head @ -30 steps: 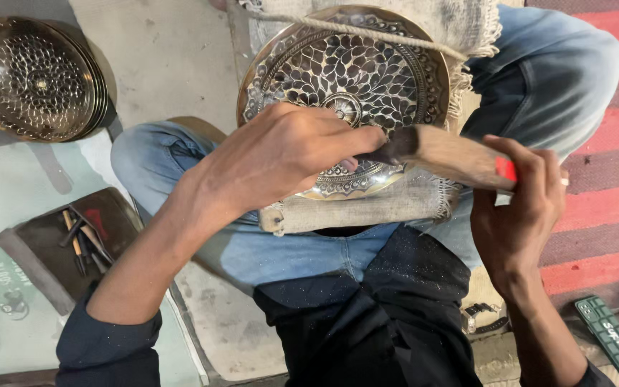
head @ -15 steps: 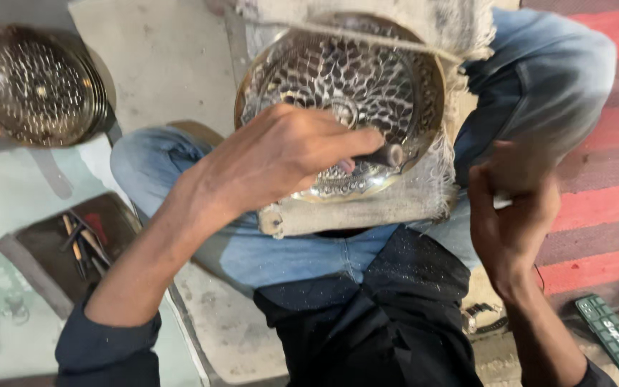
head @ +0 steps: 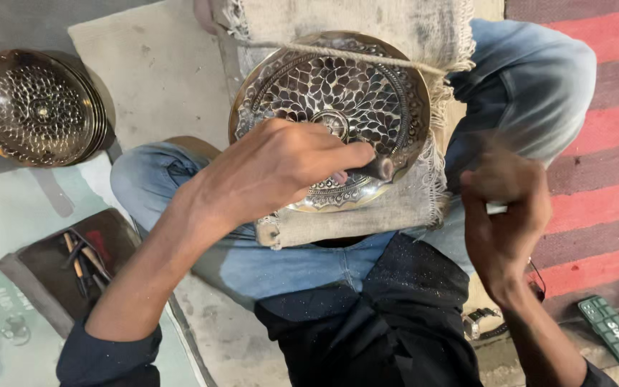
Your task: The person sits cross-legged on the floor with a decorative brass plate on a cloth pad on their lap. They hold a punch against the plate's floral pattern with one hand and repeatedly strike it with a wooden mallet held in the other hand, repositioning the punch across the plate to hammer the design.
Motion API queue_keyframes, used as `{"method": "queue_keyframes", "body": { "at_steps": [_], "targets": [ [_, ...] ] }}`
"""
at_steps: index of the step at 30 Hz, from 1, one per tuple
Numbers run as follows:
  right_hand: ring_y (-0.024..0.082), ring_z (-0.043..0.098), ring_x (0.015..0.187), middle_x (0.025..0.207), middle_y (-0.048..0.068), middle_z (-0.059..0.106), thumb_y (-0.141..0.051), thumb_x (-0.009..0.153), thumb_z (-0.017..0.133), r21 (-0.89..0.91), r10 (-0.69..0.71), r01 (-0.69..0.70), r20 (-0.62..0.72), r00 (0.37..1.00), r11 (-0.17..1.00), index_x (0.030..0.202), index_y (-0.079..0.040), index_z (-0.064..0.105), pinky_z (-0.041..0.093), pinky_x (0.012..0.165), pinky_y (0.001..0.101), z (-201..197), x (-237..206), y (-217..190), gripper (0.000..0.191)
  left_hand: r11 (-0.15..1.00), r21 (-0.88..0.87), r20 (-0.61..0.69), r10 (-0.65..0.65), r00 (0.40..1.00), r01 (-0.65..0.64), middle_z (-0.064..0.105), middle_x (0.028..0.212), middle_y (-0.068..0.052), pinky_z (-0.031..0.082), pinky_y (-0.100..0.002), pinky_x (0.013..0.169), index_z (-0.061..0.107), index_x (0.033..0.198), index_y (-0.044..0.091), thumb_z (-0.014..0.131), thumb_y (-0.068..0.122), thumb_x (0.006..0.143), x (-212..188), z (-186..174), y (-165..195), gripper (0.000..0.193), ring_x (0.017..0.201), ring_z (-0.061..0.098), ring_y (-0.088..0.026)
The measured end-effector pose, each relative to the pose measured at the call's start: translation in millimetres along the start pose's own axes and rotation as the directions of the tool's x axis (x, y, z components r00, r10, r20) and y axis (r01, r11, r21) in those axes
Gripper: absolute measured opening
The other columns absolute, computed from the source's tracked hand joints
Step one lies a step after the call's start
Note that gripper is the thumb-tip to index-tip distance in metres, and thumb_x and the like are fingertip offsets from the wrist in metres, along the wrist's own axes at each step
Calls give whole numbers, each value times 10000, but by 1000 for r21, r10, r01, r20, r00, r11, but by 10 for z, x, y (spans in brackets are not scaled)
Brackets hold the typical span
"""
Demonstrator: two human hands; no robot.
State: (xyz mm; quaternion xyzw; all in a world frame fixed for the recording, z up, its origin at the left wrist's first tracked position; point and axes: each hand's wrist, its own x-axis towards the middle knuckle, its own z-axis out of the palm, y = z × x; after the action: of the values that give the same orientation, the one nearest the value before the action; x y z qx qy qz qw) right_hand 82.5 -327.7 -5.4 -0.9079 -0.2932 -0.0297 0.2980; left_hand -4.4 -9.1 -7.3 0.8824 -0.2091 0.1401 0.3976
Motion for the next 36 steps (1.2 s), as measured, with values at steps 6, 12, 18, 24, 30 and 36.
{"method": "queue_keyframes", "body": {
  "at_steps": [6,12,18,24,30,36],
  "targets": [
    [272,653,1022,1102,133,620,132,986,758,-75,-80,78,-27,996,994,1196,-18,581,523,887,360,-32,-14,-23,313,1000,9,5,-19,1000,19,692,712,-40,495,-242,433,716,1207,104,663,-93,925,-9,4,-11,348,573,624,-102],
    [216,661,1041,1117,104,638,70,964,786,50,79,-78,-27,996,996,1258,1,590,546,893,318,-22,21,-157,359,999,-49,-12,-15,1000,14,703,750,-54,491,-216,398,705,1178,69,557,-202,908,31,7,35,410,589,653,-127],
    [129,626,1010,1092,50,632,46,1000,755,311,219,-189,-64,974,931,1242,38,576,524,919,270,-78,67,-136,301,994,-75,-6,-80,997,80,689,741,-50,548,-301,530,693,1213,65,641,-130,889,23,-90,77,381,635,669,-152],
    [134,614,960,1083,75,645,57,1051,741,296,-10,52,-141,990,954,1346,8,538,517,881,253,-77,134,-75,362,994,-72,-17,-85,996,83,705,765,-42,568,-298,554,692,1226,56,634,-136,875,17,-58,68,404,660,683,-150],
    [195,605,899,1014,118,630,119,898,766,-120,-39,32,-54,998,992,1242,20,590,505,810,313,-109,140,-186,399,997,-77,-34,-27,999,25,763,900,-80,581,-248,553,683,1226,54,573,-207,905,-47,33,50,428,712,715,-158],
    [90,607,918,1028,12,626,33,1012,766,394,235,-216,-1,972,893,1320,14,545,508,850,226,-121,99,-169,379,992,-115,-33,-58,998,54,738,865,-72,613,-292,649,660,1217,43,598,-167,895,20,-8,53,390,819,750,-174]
  ]
}}
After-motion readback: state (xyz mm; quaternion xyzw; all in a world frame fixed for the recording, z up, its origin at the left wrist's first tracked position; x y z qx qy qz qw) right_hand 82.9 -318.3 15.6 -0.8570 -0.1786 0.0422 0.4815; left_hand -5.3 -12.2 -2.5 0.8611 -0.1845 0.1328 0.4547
